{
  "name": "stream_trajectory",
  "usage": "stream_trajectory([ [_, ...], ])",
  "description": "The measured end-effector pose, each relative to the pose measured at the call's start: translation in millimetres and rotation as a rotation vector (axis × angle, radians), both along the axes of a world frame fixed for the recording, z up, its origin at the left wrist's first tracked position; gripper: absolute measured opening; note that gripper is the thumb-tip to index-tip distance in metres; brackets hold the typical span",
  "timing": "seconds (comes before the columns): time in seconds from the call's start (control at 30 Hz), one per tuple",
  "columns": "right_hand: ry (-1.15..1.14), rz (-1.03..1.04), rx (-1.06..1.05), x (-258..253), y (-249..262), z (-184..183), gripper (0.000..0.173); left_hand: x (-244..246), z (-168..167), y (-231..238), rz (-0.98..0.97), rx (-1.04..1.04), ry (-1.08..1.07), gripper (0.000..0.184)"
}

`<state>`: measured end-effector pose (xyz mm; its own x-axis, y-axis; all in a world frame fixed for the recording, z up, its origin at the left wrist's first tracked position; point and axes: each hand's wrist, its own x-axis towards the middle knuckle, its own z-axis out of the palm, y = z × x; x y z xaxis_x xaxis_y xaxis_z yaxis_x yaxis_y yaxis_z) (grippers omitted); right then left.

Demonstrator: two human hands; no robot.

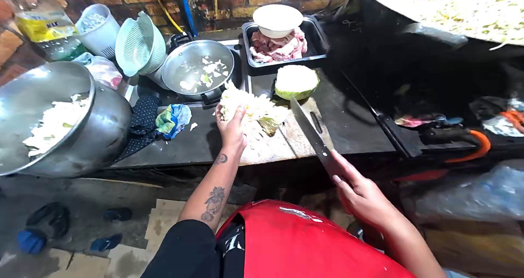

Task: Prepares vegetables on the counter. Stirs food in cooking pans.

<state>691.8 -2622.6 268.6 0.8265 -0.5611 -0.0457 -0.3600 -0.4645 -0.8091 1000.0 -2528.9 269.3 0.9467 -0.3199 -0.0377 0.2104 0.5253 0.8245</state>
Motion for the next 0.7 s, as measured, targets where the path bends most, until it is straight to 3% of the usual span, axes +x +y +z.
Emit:
stream_trajectory([
  [0.17, 0.079, 0.145, 0.091, 25, 10, -2, 0.056, 9, -43, 3, 0.256, 0.123, -0.377, 0.063],
  [0.37, 0.180, 0.198, 0.121, 45, 14, -8, 0.058, 5, -62, 2, 0.345, 0.341, -0.571, 0.058],
  [0.47, 0.172, 0.209, 0.113, 49, 16, -10, 0.058, 3, -56, 4, 0.348, 0.307, -0.499, 0.057],
  [0.7, 0.135, 0.201, 0.128, 43, 13, -10, 0.059, 16, 2, 11, 0.242, 0.171, -0.032, 0.070],
])
